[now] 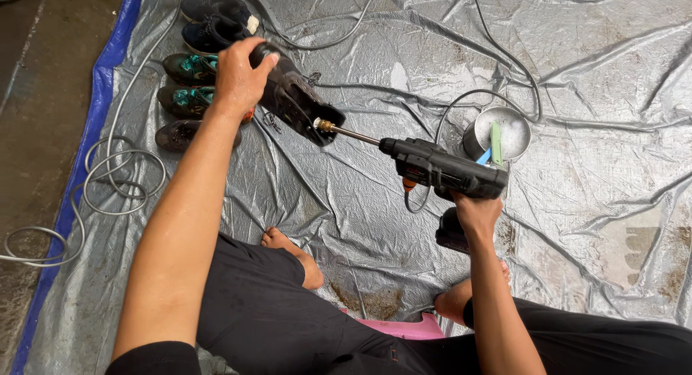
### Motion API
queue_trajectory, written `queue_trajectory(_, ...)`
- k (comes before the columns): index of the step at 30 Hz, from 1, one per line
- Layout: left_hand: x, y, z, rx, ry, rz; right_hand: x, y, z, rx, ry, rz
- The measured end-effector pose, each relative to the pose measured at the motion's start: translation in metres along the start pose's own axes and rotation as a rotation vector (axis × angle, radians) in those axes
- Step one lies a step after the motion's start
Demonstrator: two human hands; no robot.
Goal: The person uses a handheld pressure washer to clean a single dark-colored shoe. They systematically spray the sole, sides, and interior of the shoe while holding it with their other hand. Other shoes are visible nearby on the tarp.
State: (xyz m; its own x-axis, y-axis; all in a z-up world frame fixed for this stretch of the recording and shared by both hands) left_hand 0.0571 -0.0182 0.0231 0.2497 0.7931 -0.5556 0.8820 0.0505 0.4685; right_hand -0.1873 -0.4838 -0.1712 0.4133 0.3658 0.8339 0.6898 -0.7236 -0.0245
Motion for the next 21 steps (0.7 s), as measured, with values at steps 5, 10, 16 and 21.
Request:
queue_trajectory(5, 0.115, -0.066, 0.083, 0.011, 0.013, -0.307, -0.003, 0.006, -0.029, -0.084, 0.16, 0.06)
queue_trajectory(10, 0.188, -0.166, 0.191, 0.141, -0.125, -0.604, -0.002, 0.021, -0.059, -0.039, -0.08, -0.07)
queue_trajectory(16, 0.214, -0.22, 0.222, 0.121, -0.14, -0.731, -0.015, 0.022, -0.079, -0.065, -0.314, -0.112)
queue_trajectory(21, 0.2, -0.228, 0.232, 0.152, -0.079, -0.721, 0.012, 0.025, -0.082, -0.083, -0.351, -0.206)
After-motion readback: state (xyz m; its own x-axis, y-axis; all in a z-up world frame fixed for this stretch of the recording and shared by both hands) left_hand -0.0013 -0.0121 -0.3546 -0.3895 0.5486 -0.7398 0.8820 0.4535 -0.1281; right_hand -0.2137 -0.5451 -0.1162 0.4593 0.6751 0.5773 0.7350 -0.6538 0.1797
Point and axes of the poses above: each hand's wrist, its own y-axis towards the middle knuckle, its own z-axis out of the palm, x = y × z, the point moved 7 cm from there along y, towards the middle knuckle, and after that the axes turned 15 degrees about -x, right-handed, at the moved point
